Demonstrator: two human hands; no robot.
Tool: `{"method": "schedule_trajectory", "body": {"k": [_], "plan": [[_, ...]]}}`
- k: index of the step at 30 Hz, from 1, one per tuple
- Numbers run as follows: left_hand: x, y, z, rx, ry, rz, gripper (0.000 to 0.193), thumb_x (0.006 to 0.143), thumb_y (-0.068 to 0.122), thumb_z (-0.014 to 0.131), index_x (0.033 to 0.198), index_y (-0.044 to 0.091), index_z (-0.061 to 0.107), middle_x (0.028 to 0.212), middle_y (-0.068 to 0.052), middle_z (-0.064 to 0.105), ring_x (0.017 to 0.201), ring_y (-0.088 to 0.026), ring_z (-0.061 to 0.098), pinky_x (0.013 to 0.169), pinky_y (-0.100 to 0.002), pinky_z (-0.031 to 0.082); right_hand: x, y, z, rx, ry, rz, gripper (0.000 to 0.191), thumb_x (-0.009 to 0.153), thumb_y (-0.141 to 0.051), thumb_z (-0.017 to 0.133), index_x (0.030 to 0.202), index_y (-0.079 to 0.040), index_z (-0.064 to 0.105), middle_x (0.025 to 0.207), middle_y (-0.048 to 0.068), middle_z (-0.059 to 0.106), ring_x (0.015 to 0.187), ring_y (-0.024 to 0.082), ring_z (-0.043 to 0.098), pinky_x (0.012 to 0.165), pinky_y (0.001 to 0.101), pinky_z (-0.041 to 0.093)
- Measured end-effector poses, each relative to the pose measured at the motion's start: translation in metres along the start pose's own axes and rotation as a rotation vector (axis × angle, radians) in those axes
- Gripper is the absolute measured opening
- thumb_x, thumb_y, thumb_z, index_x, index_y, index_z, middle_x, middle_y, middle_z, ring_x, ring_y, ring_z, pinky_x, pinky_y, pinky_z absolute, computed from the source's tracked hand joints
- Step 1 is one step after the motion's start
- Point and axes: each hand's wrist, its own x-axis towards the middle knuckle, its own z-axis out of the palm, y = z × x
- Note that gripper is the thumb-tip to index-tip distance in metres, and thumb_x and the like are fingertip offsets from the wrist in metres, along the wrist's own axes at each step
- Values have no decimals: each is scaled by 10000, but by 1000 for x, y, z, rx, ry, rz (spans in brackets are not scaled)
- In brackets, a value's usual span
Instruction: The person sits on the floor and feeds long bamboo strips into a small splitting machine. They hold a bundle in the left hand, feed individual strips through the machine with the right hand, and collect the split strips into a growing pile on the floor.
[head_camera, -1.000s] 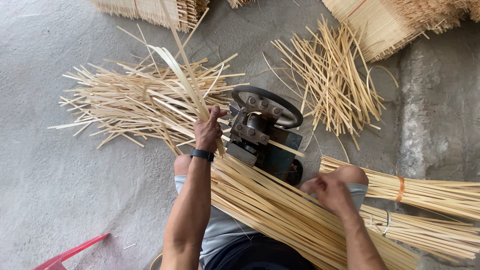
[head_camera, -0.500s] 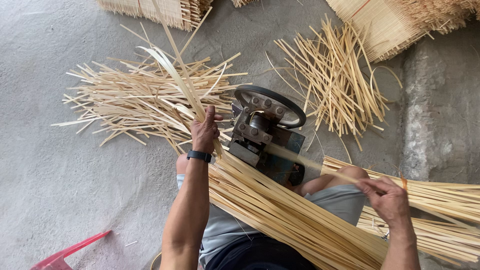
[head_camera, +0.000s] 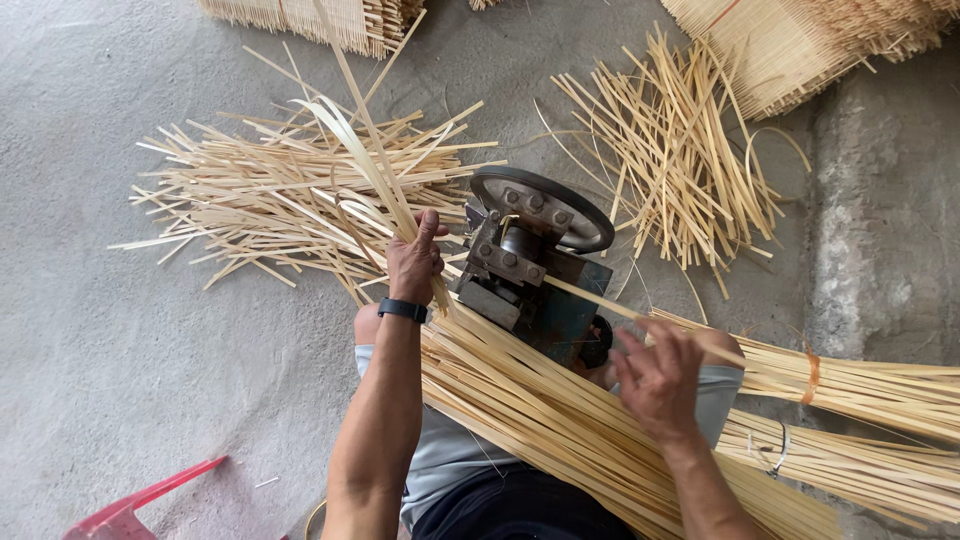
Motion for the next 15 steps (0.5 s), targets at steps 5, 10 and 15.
{"method": "schedule_trajectory", "body": {"k": [5, 10, 15], "plan": [[-3, 2, -2, -24, -12, -2, 492, 856, 428, 781, 1142, 48, 654, 873, -76, 695, 494, -37, 462, 386, -200, 371, -7, -10, 3, 474, -788, 674, 355, 918, -295, 697, 1199, -79, 709, 989, 93, 783, 883, 221, 736, 812, 388, 583], [-3, 1, -1, -15, -11, 14, 520, 850, 438, 789, 1160, 44, 653, 867, -78, 688, 498, -39, 471, 386, -202, 380, -17, 0, 7, 442, -801, 687, 261, 883, -287, 749, 1046, -88, 793, 944, 62, 801, 801, 198, 766, 750, 354, 609], [-1, -1, 0, -37, -17, 1, 506, 848, 440, 785, 1132, 44, 648, 871, -84, 696, 481, -36, 457, 382, -197, 380, -21, 23, -2, 454, -614, 667, 182, 823, -216, 789, 935, -73, 798, 873, 46, 808, 745, 165, 767, 676, 323, 631]]}}
